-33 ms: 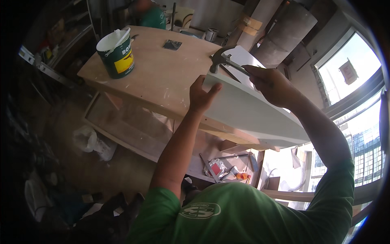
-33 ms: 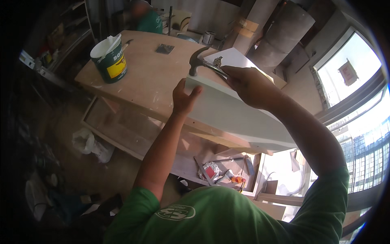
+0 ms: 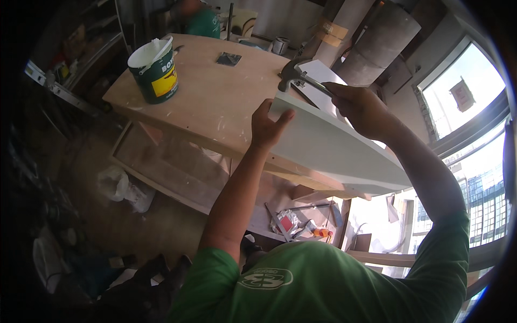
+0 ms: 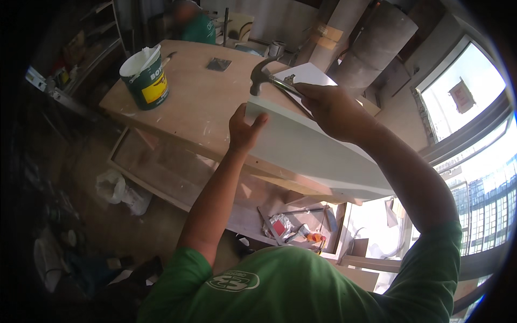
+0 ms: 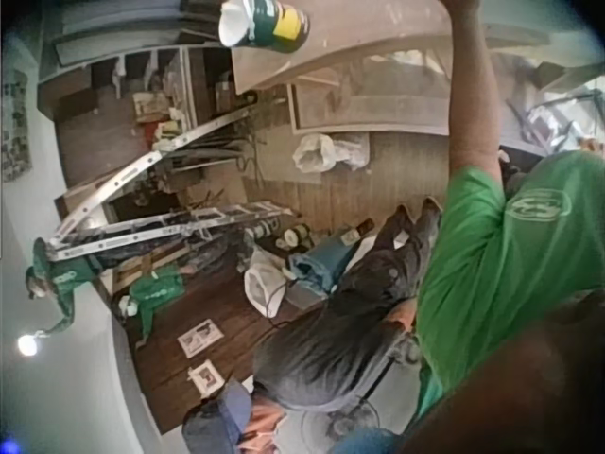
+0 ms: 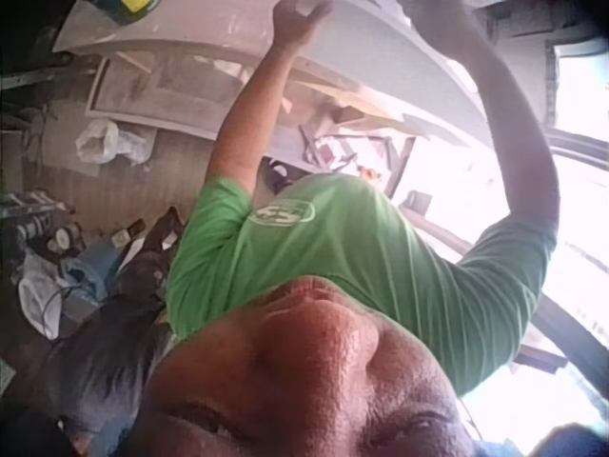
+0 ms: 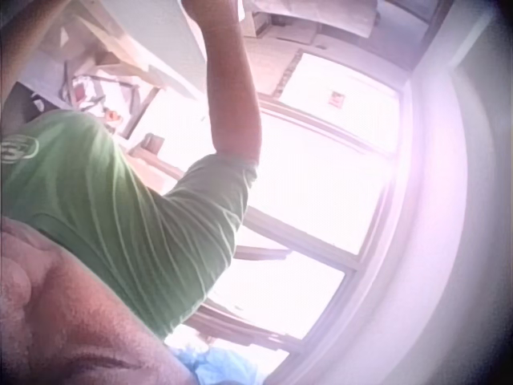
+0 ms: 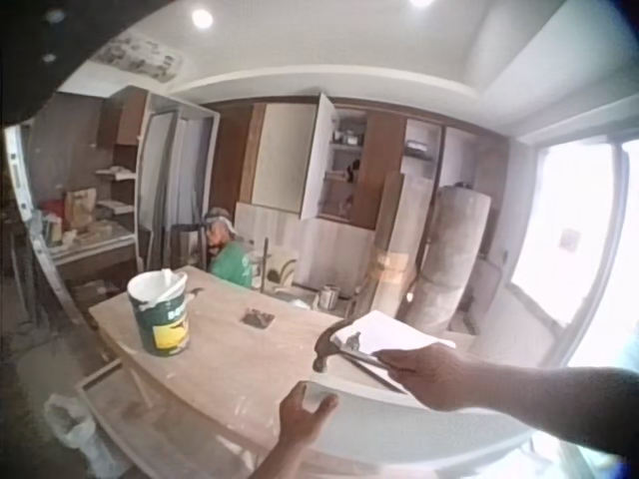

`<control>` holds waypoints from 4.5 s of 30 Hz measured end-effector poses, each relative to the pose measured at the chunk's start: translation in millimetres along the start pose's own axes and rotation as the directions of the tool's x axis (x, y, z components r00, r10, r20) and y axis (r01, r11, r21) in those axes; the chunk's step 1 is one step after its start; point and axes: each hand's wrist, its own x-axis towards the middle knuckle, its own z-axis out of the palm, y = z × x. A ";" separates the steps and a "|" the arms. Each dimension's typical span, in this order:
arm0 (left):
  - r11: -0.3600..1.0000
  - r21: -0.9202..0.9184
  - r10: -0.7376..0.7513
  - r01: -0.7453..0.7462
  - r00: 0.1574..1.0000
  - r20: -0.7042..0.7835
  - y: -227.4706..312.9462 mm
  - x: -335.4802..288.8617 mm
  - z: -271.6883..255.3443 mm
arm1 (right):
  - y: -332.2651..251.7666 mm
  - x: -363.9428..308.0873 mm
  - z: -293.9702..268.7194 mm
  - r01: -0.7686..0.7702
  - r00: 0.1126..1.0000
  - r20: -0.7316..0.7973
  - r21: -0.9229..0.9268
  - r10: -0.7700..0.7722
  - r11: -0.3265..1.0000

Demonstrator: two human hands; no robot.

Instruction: The person cuts a white board with scissors, then uses a hammer to tap nails into the board's edge. The person flips the board and continues hammering. Other workers are visible in the background.

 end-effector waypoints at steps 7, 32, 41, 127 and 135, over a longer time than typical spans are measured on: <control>0.999 0.028 0.023 -0.023 1.000 -0.013 1.0 0.9 -0.7 | -17.7 -9.1 -2.6 -0.074 0.997 0.031 -0.108 0.077 0.991; 0.998 -0.019 0.061 -0.062 0.998 -0.023 2.2 -0.3 2.6 | 37.5 -109.1 -24.6 -0.348 0.930 -0.103 0.073 0.354 0.935; 0.997 0.066 0.040 -0.038 0.999 -0.027 -9.7 0.6 0.0 | 35.3 -135.4 -42.0 -0.541 0.835 -0.091 0.051 0.543 0.840; 0.605 -0.486 -0.794 0.631 0.523 -0.308 160.2 -229.8 202.1 | 334.3 -374.2 134.3 -0.061 0.883 0.050 0.998 0.467 0.008; 0.510 -0.733 -0.678 0.451 0.734 -0.020 124.6 -229.4 134.1 | 372.3 -392.4 140.5 -0.115 0.750 0.133 0.991 0.648 -0.070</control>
